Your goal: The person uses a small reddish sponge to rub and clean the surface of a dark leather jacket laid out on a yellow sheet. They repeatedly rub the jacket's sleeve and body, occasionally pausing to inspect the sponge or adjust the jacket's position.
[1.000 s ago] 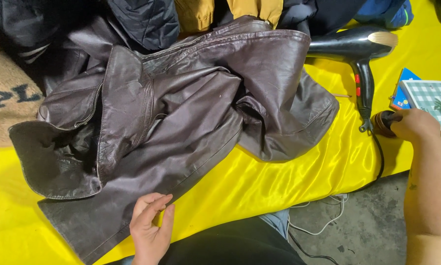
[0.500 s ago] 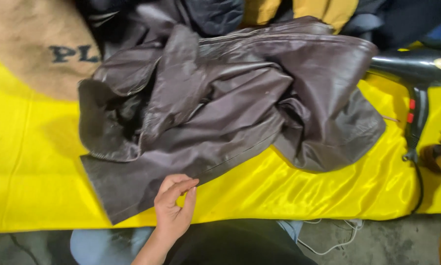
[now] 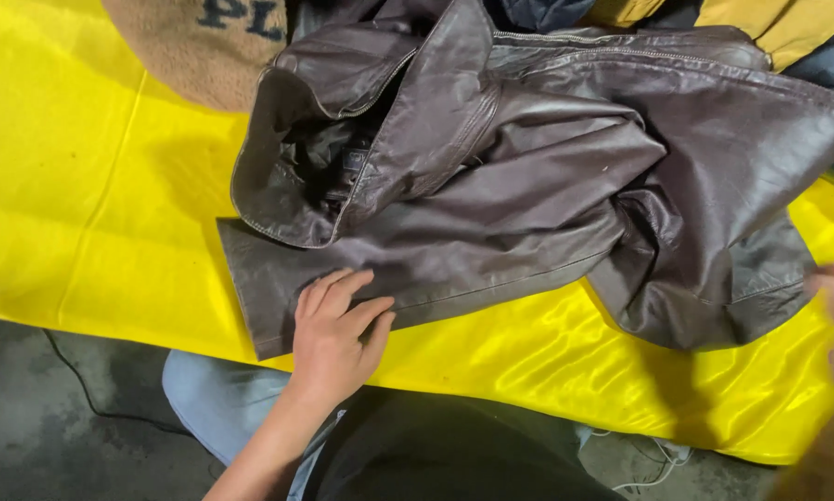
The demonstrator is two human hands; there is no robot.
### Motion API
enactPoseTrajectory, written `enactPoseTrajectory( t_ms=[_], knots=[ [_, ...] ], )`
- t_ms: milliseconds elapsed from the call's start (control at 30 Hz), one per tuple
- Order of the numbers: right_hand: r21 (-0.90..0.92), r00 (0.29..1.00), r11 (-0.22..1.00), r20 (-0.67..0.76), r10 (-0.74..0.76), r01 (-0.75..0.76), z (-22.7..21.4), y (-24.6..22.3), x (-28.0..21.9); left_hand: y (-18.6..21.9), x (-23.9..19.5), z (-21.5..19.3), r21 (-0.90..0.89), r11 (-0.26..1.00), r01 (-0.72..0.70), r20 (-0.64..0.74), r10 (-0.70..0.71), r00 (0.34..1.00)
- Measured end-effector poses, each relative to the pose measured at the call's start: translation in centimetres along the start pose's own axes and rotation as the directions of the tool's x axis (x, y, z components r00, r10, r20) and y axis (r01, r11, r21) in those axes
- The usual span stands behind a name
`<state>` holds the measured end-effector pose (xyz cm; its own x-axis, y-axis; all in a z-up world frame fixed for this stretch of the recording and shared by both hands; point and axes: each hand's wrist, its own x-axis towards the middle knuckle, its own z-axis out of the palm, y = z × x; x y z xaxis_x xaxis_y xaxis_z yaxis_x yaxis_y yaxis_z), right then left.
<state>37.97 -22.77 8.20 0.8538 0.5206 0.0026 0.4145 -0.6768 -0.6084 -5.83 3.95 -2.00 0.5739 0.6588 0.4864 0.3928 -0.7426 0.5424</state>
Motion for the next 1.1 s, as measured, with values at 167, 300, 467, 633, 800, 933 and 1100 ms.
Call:
enactPoseTrajectory(
  t_ms=[167, 300, 467, 633, 800, 933, 1100],
  knots=[
    [0.108, 0.688, 0.711, 0.191, -0.700, 0.694, 13.2, -12.2, -3.4, 0.3, 0.6, -0.2, 0.071, 0.996, 0.051, 0.127, -0.059, 0.990],
    [0.376, 0.365, 0.509, 0.392, -0.844, 0.774, 19.6, -19.5, -6.3, 0.4, 0.7, -0.7, -0.014, 0.993, 0.118, 0.135, -0.115, 0.984],
    [0.206, 0.265, 0.502, 0.652, -0.710, 0.840, 22.1, -21.9, -7.4, -0.8, 0.1, -0.3, -0.002, 0.993, 0.121, 0.164, -0.119, 0.979],
    [-0.058, 0.203, 0.247, 0.759, -0.619, 0.967, 24.0, -21.7, -8.4, -0.8, 0.3, -0.5, 0.001, 0.982, 0.189, 0.254, -0.183, 0.950],
    [-0.127, 0.197, 0.153, 0.717, -0.669, 0.980, 23.6, -20.3, -7.7, -0.7, 0.3, -0.9, 0.001, 0.984, 0.179, 0.277, -0.172, 0.945],
    [-0.036, 0.253, 0.320, 0.698, -0.670, 0.947, 21.0, -21.3, -6.6, -0.7, 0.1, -0.6, 0.003, 0.988, 0.152, 0.243, -0.148, 0.959],
    [0.104, 0.263, 0.407, 0.613, -0.745, 0.907, 20.5, -23.2, -7.3, -1.0, -1.9, -0.2, 0.108, 0.989, 0.098, 0.124, -0.111, 0.986]
  ],
)
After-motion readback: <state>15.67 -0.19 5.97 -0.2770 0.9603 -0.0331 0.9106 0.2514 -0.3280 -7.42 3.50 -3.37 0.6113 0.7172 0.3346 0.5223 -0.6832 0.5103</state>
